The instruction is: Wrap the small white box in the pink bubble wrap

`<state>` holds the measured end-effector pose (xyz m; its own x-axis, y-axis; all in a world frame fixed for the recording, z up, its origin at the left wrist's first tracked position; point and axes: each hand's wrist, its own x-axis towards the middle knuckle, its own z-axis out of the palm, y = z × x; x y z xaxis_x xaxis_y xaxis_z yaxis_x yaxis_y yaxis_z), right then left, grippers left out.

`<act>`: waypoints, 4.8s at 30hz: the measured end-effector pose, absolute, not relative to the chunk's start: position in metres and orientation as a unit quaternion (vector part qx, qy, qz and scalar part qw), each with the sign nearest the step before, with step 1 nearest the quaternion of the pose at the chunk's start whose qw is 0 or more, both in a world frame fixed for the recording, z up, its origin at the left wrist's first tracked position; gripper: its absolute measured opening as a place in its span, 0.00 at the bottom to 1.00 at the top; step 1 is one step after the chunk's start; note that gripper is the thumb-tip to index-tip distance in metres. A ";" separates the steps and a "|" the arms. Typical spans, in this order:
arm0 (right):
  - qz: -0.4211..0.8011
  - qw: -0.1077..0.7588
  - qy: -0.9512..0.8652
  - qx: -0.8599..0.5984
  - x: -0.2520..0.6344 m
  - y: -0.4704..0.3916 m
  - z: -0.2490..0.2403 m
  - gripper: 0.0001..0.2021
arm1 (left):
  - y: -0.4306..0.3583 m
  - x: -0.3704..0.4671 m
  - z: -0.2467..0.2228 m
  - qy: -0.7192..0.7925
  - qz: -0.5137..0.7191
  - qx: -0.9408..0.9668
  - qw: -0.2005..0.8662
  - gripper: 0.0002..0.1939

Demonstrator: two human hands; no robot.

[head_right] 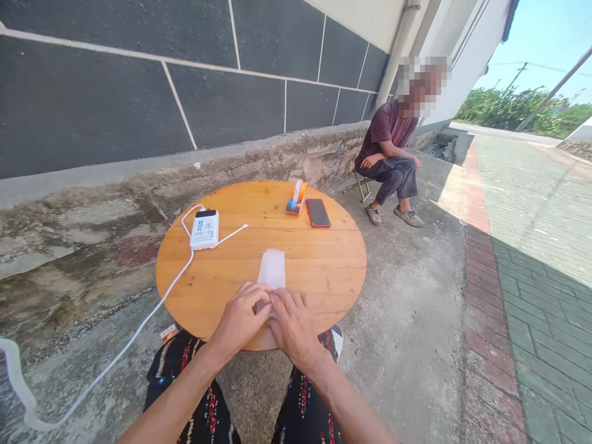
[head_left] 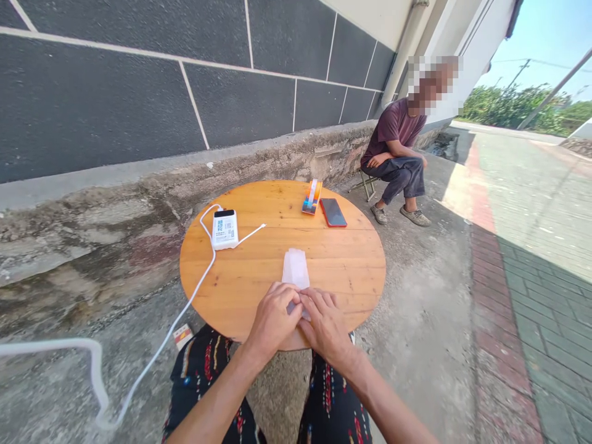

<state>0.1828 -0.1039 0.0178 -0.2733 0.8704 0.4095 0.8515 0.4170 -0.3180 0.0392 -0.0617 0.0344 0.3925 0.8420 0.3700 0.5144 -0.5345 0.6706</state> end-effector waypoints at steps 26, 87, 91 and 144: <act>-0.053 0.279 -0.794 -0.537 0.178 -0.104 0.008 0.15 | -0.062 0.029 0.036 0.416 0.336 0.803 0.265 0.12; 0.000 0.191 -0.810 -0.554 0.168 -0.098 0.029 0.07 | -0.030 0.015 0.028 0.356 0.316 0.823 0.311 0.27; 0.016 0.170 -0.815 -0.554 0.170 -0.091 0.041 0.10 | -0.030 0.015 0.026 0.382 0.313 0.799 0.342 0.27; 0.032 -0.024 -0.865 -0.500 0.186 -0.035 0.070 0.16 | -0.023 0.011 0.028 0.428 0.335 0.730 0.414 0.28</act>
<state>0.1857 -0.0349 0.0698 -0.4985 0.8638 -0.0735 0.8669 0.4975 -0.0320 0.0112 -0.0231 0.0278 0.4101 0.9020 0.1350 0.3473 -0.2913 0.8913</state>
